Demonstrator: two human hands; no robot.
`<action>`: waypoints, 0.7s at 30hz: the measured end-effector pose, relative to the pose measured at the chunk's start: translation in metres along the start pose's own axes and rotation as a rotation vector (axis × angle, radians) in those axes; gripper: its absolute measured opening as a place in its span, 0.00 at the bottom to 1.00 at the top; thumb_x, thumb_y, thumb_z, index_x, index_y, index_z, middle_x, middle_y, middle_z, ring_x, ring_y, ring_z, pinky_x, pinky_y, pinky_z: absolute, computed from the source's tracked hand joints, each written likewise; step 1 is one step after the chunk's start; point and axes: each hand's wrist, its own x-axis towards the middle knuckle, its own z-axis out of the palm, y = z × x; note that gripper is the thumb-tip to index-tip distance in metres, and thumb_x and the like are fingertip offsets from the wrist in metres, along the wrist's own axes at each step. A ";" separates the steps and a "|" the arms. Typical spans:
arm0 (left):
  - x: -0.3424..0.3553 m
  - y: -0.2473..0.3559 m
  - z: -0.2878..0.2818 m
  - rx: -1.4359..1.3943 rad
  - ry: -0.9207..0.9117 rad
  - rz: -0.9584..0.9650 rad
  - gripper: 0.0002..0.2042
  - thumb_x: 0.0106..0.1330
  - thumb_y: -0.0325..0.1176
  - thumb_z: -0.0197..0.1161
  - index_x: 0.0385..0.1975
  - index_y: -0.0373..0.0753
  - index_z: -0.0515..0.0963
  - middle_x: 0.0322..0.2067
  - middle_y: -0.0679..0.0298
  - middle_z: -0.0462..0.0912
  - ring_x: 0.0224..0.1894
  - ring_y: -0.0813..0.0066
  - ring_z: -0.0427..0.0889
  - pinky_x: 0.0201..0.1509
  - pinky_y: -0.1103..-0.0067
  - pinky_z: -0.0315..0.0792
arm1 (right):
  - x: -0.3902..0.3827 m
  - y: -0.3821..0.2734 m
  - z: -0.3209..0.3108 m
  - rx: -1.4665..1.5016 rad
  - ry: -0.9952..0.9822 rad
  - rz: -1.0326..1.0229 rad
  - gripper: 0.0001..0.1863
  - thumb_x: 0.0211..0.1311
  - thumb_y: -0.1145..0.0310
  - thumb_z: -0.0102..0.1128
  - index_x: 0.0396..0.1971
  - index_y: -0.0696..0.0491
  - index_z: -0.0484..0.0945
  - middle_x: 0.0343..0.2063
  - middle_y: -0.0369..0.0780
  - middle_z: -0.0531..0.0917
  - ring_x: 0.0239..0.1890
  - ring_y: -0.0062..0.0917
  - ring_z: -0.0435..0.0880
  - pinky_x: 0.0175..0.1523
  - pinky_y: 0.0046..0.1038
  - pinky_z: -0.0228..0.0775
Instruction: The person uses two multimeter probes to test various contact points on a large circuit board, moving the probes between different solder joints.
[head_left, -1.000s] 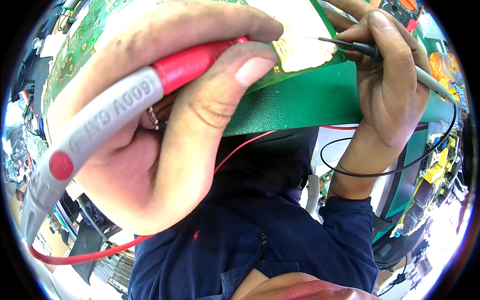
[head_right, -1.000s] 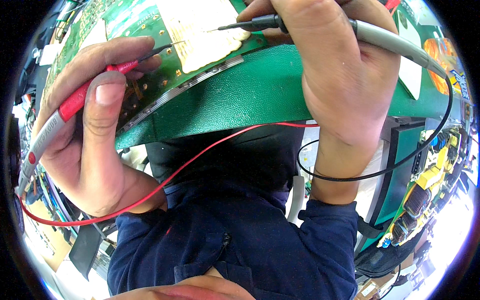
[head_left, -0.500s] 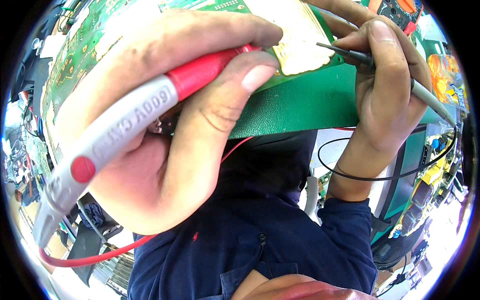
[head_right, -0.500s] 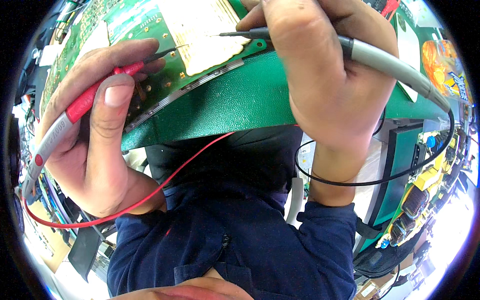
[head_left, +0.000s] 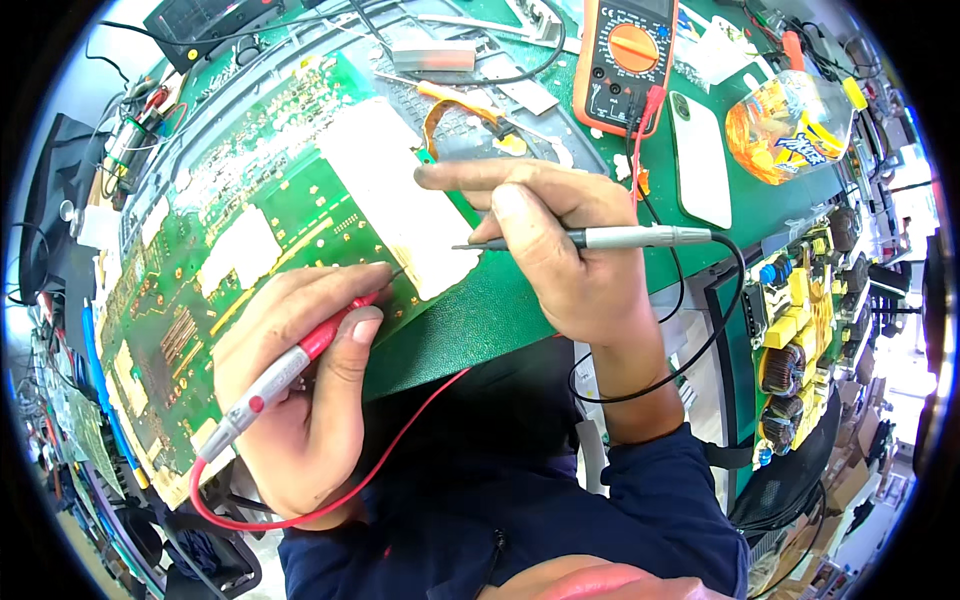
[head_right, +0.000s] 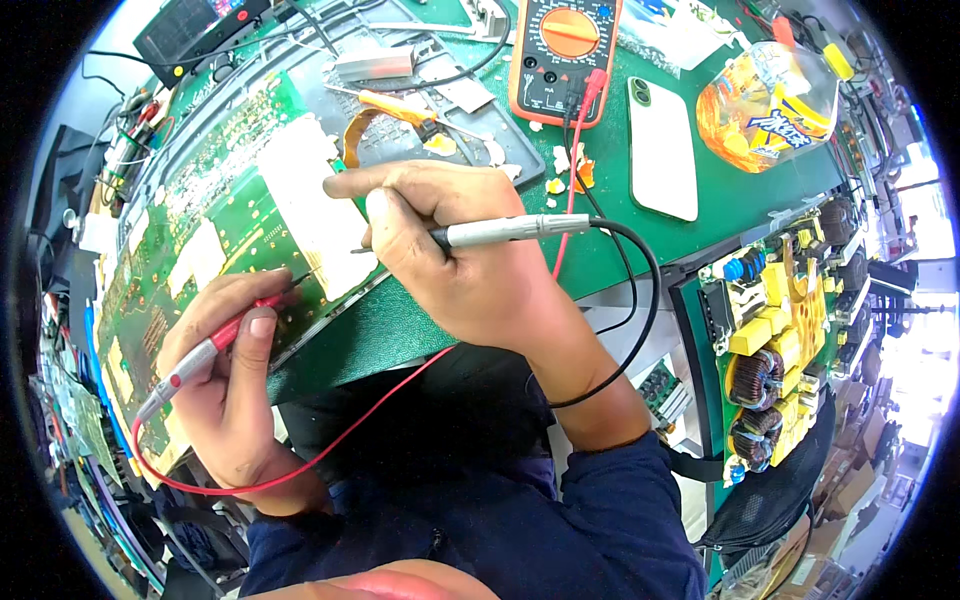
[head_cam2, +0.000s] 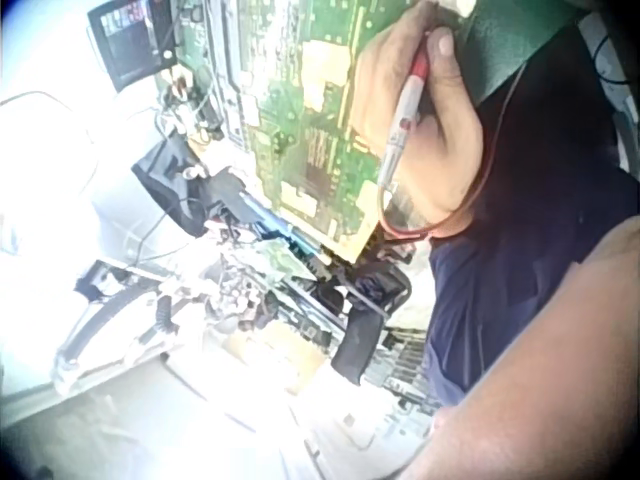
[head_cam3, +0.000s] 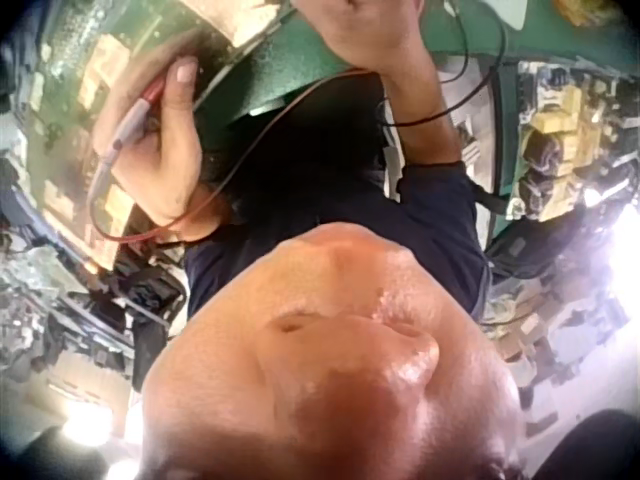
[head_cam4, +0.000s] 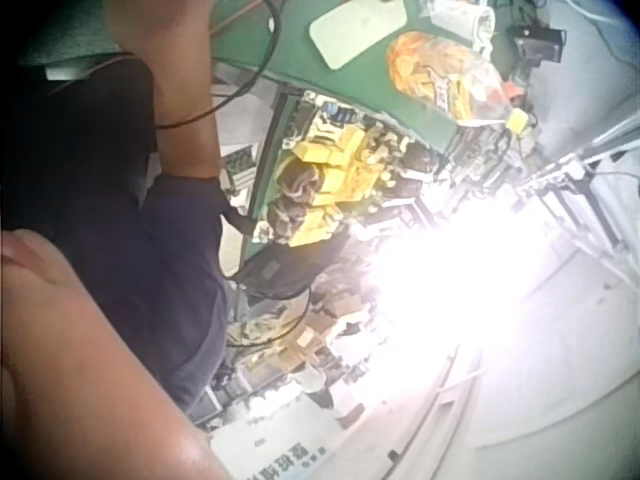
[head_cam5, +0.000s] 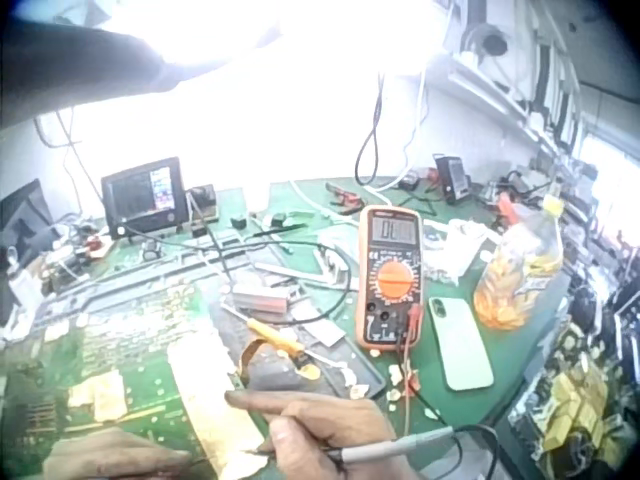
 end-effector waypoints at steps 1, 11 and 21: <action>0.000 -0.001 0.000 0.026 -0.015 0.029 0.07 0.55 0.21 0.62 0.34 0.28 0.79 0.28 0.53 0.82 0.31 0.63 0.80 0.38 0.78 0.72 | 0.000 -0.001 -0.001 -0.012 -0.005 0.003 0.12 0.61 0.77 0.48 0.37 0.66 0.79 0.19 0.37 0.78 0.20 0.13 0.72 0.27 0.18 0.66; 0.006 0.003 -0.005 0.109 -0.093 0.043 0.07 0.55 0.18 0.60 0.34 0.31 0.80 0.29 0.55 0.80 0.29 0.67 0.79 0.35 0.79 0.72 | 0.000 -0.002 0.000 -0.031 -0.029 0.058 0.15 0.62 0.73 0.46 0.40 0.64 0.80 0.20 0.38 0.78 0.22 0.15 0.74 0.30 0.19 0.68; 0.006 -0.001 -0.006 0.104 -0.115 0.088 0.07 0.55 0.18 0.60 0.33 0.31 0.80 0.27 0.57 0.79 0.27 0.68 0.78 0.31 0.80 0.71 | -0.001 -0.002 -0.001 -0.034 -0.053 0.076 0.15 0.63 0.72 0.47 0.41 0.62 0.80 0.20 0.37 0.79 0.24 0.16 0.75 0.30 0.20 0.68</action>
